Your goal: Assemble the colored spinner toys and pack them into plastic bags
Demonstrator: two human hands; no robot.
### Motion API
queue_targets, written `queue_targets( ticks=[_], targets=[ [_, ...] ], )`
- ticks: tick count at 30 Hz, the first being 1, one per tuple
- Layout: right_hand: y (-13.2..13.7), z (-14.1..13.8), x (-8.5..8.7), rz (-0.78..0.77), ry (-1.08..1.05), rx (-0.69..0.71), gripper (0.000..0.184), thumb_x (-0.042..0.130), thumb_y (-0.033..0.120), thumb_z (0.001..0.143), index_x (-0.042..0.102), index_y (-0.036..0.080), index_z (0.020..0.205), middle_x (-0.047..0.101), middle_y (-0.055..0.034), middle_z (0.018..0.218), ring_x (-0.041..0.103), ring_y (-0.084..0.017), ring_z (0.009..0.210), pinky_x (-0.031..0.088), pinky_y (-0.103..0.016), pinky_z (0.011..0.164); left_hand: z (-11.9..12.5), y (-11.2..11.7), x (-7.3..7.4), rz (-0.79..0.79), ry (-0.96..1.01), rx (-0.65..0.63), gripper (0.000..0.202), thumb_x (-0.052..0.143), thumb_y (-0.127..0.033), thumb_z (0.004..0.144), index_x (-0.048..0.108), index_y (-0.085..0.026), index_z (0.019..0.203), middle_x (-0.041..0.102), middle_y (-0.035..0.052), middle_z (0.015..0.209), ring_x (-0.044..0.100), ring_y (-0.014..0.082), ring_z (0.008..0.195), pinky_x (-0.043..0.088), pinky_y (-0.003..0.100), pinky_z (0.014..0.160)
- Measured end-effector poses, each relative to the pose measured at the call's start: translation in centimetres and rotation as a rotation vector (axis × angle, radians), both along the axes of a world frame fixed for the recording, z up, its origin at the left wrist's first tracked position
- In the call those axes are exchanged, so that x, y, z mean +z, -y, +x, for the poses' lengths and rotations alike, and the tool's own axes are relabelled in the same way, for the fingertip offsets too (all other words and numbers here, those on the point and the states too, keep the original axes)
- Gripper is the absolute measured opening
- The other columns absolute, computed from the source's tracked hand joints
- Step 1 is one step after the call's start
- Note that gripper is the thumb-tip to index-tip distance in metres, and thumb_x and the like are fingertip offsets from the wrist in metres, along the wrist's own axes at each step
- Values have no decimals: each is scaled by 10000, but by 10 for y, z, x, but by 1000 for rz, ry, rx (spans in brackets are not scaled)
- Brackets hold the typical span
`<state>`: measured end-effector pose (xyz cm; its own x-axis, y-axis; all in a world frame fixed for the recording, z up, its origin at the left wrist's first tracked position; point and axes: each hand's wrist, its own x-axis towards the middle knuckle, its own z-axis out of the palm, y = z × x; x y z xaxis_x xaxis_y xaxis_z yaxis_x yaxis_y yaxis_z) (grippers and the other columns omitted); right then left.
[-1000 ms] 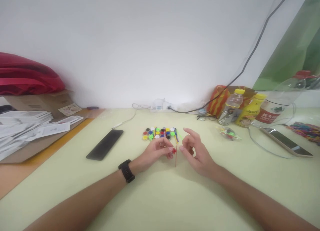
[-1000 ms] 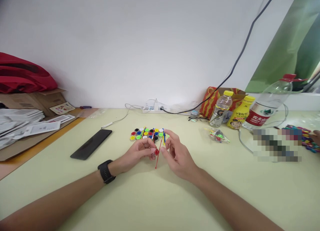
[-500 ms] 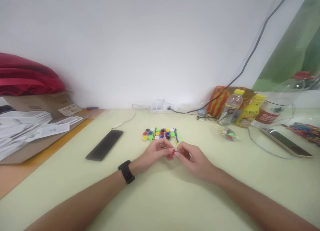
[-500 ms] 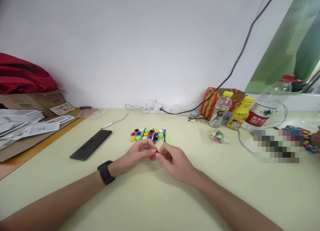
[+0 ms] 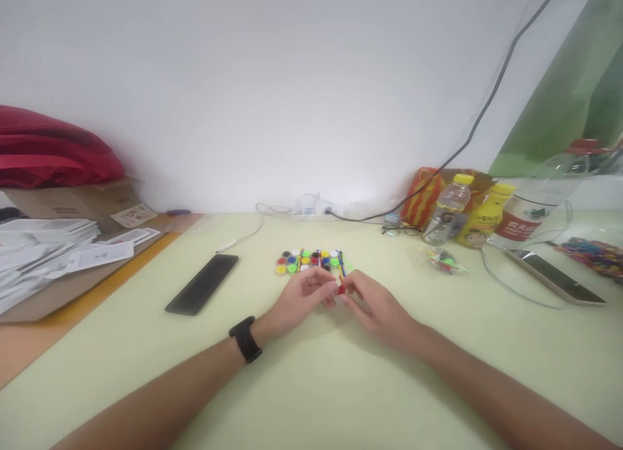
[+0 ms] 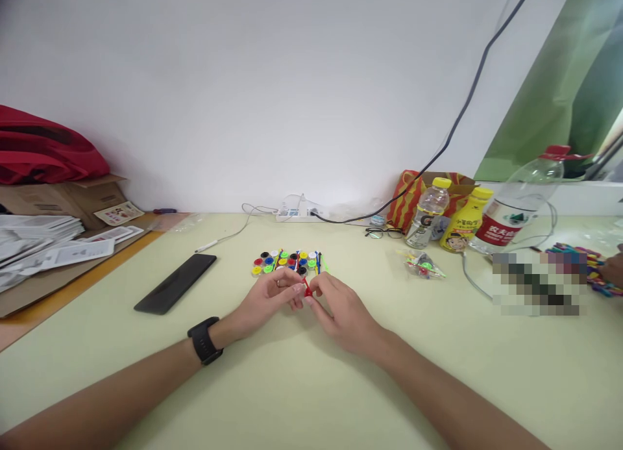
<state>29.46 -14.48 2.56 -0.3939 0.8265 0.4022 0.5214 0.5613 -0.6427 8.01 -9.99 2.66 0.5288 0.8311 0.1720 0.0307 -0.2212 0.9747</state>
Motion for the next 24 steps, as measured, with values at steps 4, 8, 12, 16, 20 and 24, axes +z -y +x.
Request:
queue_targets(
  ticks=[4,8,12,16,20,24],
  targets=[
    [-17,13,-5,27,4,-129,154,418,317,1061,534,216,1069,630,-63,1023,576,-210,941,452,-346,841,-2,-1,0,437,-225,283,311,643,-356,983,627,-240,1271,674,88,1232,613,265,1145,471,413,1015],
    [-41,41,-10,36,71,-330,168,405,322,1055,528,209,1053,658,-56,969,599,-208,864,442,-329,749,-7,-1,0,717,-468,215,410,587,-292,999,563,-260,1406,584,87,1422,473,312,1326,329,496,1163],
    [-56,64,-17,86,378,-501,170,438,235,1000,595,202,943,668,-78,907,587,-236,861,416,-343,724,-8,3,-3,708,-590,90,539,573,-337,1004,454,-257,1523,513,104,1516,453,349,1318,382,528,1125],
    [-59,65,-21,181,460,-517,193,485,210,972,654,184,1060,675,-135,1071,548,-307,1052,435,-426,878,-8,5,-4,717,-626,87,567,573,-371,1004,438,-259,1543,459,112,1565,409,386,1344,366,573,1127],
    [-54,52,-22,276,448,-351,334,395,185,1023,627,199,1263,621,-132,1264,475,-306,1215,432,-449,1001,-7,7,-2,714,-628,18,559,574,-352,1004,438,-275,1540,560,112,1462,453,376,1262,406,555,1080],
    [-50,40,-25,231,504,-217,417,367,184,1031,571,221,1393,553,-137,1396,413,-319,1285,424,-492,1037,-7,7,-2,757,-630,19,554,587,-335,994,456,-275,1528,514,97,1522,423,379,1303,360,563,1124]
  ],
)
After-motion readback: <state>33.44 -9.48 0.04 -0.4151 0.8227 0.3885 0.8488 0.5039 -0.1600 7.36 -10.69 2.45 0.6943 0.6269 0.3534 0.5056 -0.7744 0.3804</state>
